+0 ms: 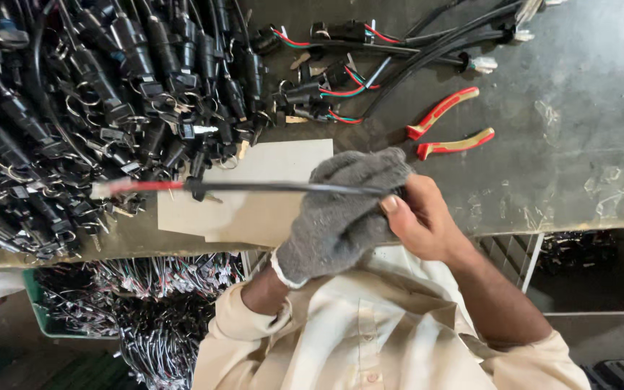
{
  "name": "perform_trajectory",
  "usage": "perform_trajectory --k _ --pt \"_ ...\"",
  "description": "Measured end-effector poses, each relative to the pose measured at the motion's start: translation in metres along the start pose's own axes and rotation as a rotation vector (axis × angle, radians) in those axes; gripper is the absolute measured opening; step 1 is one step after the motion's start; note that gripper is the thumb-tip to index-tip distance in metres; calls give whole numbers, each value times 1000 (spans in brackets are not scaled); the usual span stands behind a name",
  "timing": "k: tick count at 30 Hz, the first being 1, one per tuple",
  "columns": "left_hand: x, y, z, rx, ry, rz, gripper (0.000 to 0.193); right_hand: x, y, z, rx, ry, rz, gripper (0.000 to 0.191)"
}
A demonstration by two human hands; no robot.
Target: The person works at a workbench covered with black cable assemblies, using pliers to grip and pull the outer jacket off the end of a cable and to press a connector onto the exposed wires. They handle one cable at a time, setting finished pieces aside and picking up the next cable.
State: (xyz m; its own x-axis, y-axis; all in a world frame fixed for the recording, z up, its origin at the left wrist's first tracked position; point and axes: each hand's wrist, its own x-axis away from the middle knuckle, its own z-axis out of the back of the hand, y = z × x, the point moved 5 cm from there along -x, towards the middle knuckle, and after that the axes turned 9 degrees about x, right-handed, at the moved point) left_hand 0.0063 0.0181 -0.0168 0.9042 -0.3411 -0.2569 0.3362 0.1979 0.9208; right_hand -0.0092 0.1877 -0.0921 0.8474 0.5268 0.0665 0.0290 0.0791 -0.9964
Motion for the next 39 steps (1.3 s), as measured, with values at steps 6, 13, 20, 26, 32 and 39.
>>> perform_trajectory --k 6,13,20,26,32,39 --pt "-12 9 7 316 -140 -22 40 14 15 -14 -404 -465 -99 68" --pt "-12 -9 -5 586 -15 148 13 19 37 -25 -401 -251 55 74" --pt "-7 -20 -11 613 136 201 37 7 11 -15 -172 374 -74 57" --pt "10 -44 -3 958 412 353 36 -27 -75 27 1082 145 476 87" --pt "19 -35 5 597 301 307 28 -22 -45 68 1525 151 269 64" --pt "6 0 -3 506 18 217 30 -10 -39 68 -9 348 51 44"
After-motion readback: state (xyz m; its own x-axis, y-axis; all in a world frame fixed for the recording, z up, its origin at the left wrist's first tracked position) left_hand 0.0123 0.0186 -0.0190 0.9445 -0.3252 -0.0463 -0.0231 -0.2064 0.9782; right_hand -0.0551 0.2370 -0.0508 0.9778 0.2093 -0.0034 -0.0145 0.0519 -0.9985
